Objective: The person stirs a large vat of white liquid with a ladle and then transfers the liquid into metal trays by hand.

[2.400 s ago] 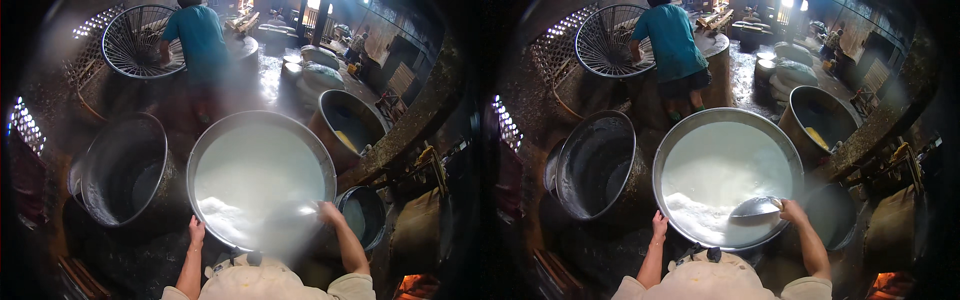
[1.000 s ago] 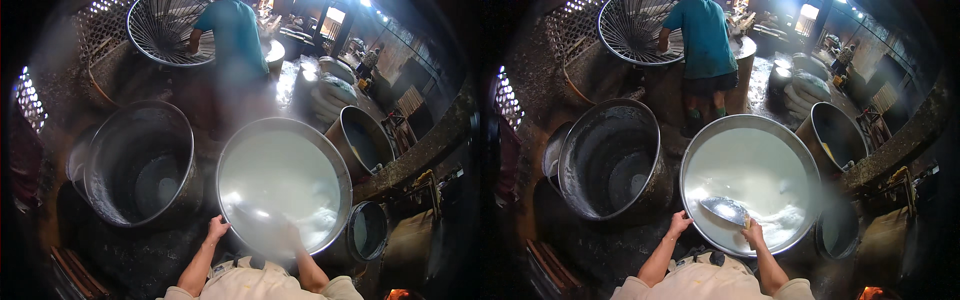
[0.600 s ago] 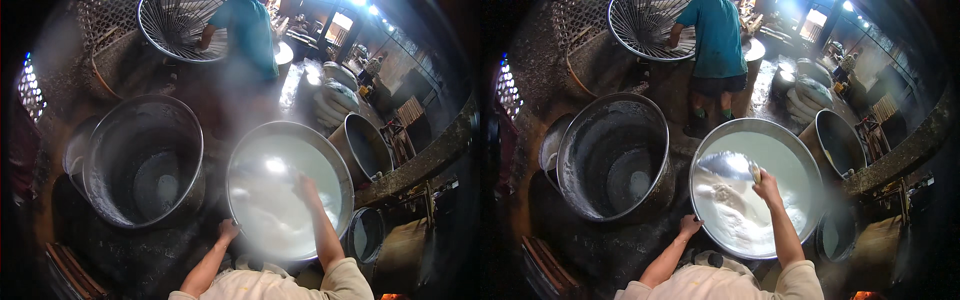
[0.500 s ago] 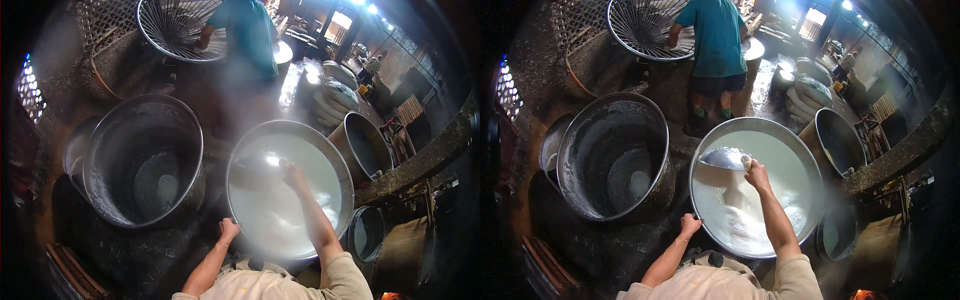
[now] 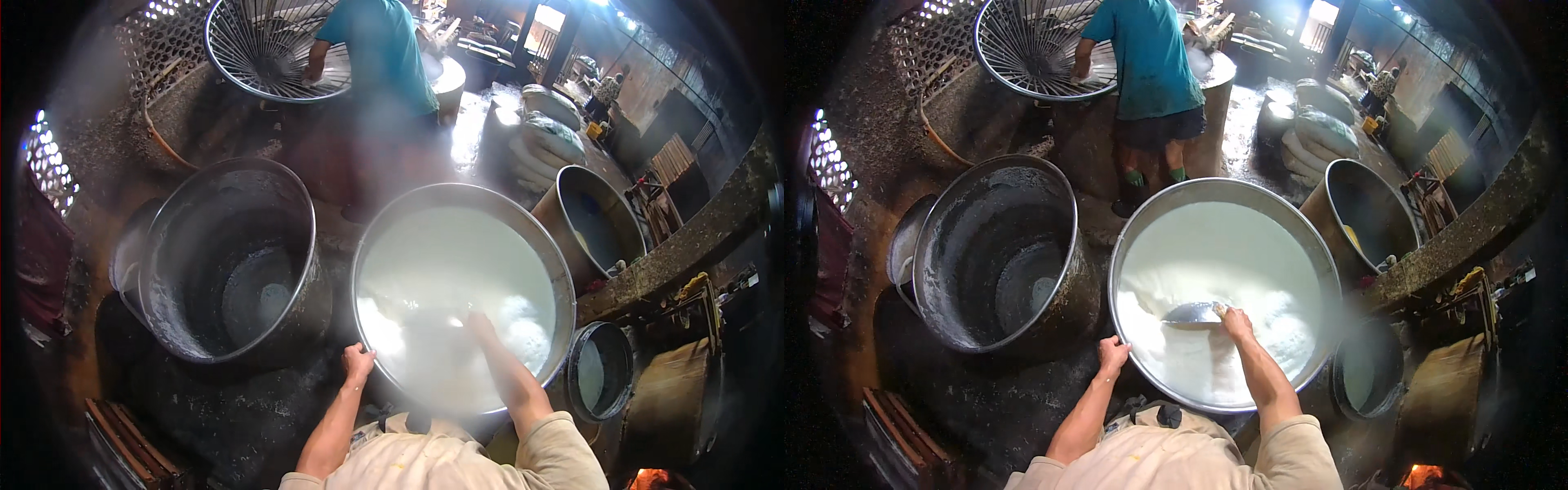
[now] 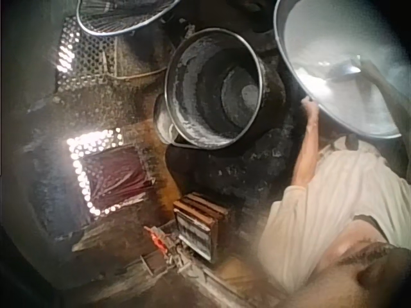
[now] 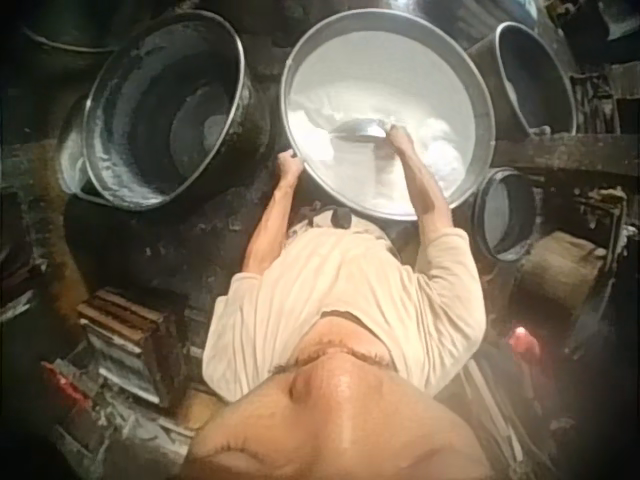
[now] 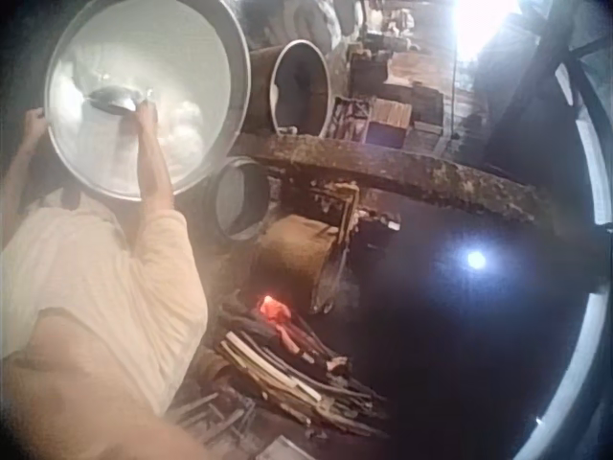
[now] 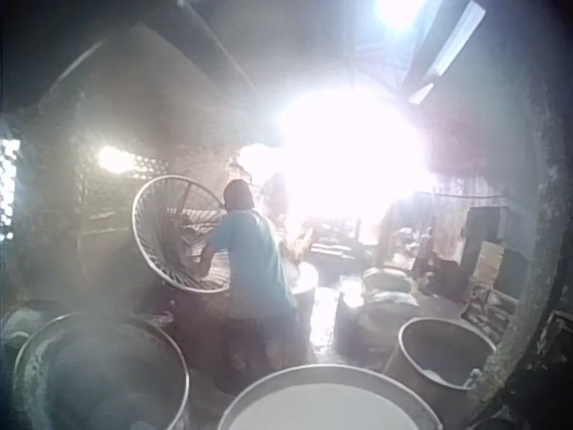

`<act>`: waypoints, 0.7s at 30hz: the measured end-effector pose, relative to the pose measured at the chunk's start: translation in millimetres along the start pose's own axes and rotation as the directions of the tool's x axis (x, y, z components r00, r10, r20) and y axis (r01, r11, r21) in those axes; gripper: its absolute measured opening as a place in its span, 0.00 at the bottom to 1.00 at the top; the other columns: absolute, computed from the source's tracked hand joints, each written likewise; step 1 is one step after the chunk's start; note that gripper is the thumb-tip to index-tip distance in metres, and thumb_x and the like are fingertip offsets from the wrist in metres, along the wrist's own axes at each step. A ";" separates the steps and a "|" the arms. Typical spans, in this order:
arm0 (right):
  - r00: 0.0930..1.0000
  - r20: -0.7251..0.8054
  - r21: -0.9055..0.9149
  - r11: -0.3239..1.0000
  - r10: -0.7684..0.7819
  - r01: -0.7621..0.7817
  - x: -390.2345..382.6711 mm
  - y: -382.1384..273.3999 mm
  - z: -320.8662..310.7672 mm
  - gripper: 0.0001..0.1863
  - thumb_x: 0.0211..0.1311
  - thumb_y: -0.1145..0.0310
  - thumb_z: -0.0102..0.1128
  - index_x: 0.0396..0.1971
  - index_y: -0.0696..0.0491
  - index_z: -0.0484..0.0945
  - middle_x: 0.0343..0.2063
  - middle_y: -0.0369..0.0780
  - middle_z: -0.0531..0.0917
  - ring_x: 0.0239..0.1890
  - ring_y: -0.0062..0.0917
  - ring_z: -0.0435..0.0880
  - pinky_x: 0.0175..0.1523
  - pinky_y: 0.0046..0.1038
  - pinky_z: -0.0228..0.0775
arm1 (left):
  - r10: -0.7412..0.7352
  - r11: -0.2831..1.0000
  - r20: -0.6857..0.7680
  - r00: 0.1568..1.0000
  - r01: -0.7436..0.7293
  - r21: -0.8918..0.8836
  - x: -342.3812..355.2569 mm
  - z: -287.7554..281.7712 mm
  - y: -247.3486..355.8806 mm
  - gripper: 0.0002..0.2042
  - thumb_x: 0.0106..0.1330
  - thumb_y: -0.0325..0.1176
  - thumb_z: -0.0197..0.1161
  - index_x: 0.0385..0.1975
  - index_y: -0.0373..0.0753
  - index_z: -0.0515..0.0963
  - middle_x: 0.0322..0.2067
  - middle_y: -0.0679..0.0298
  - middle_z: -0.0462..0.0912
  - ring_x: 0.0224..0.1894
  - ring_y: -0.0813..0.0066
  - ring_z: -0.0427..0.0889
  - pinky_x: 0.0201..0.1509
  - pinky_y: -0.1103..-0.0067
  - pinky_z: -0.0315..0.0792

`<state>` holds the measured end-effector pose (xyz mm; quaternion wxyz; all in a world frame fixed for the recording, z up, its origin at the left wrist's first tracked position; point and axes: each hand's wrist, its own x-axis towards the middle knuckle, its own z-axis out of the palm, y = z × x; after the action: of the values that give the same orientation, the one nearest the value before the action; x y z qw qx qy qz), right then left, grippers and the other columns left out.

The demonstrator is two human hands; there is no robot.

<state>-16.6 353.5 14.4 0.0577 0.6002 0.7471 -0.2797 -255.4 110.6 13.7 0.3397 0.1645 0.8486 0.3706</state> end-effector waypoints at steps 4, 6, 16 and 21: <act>0.984 -0.014 -0.171 0.970 -0.179 0.174 -25.5 82.8 10.4 0.16 0.47 0.67 0.57 0.36 0.58 0.79 0.38 0.51 0.80 0.42 0.43 0.79 0.47 0.39 0.72 | 0.063 0.996 -0.003 0.998 -0.063 -0.064 -2.9 10.2 4.4 0.08 0.48 0.31 0.65 0.27 0.35 0.78 0.26 0.51 0.81 0.32 0.61 0.80 0.39 0.71 0.70; 0.994 0.006 -0.141 0.984 -0.105 0.105 -53.6 97.6 -2.0 0.15 0.47 0.67 0.57 0.36 0.58 0.79 0.37 0.51 0.80 0.42 0.43 0.79 0.47 0.40 0.72 | 0.054 0.986 -0.017 0.998 -0.056 -0.158 -9.0 12.1 5.8 0.07 0.51 0.28 0.63 0.29 0.32 0.77 0.27 0.53 0.81 0.31 0.68 0.79 0.39 0.73 0.69; 0.987 0.007 -0.070 0.985 -0.159 0.159 -142.3 186.5 -116.7 0.16 0.40 0.73 0.56 0.34 0.57 0.77 0.32 0.53 0.80 0.39 0.45 0.79 0.45 0.41 0.71 | 0.015 0.987 -0.119 0.993 -0.033 -0.154 -54.8 28.9 -5.9 0.05 0.55 0.25 0.60 0.28 0.30 0.74 0.25 0.55 0.80 0.30 0.70 0.76 0.36 0.73 0.69; 0.983 -0.012 -0.023 0.982 -0.185 0.185 -156.3 217.1 -198.2 0.19 0.39 0.74 0.57 0.38 0.56 0.77 0.34 0.51 0.80 0.39 0.45 0.79 0.45 0.40 0.70 | -0.077 0.993 -0.057 0.995 0.072 -0.096 -66.9 43.4 10.4 0.11 0.57 0.25 0.58 0.41 0.33 0.77 0.34 0.59 0.82 0.37 0.75 0.77 0.43 0.78 0.69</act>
<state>277.2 341.6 170.5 0.0328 0.5294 0.8031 -0.2715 -177.0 104.4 30.4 0.3346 0.1052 0.8459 0.4018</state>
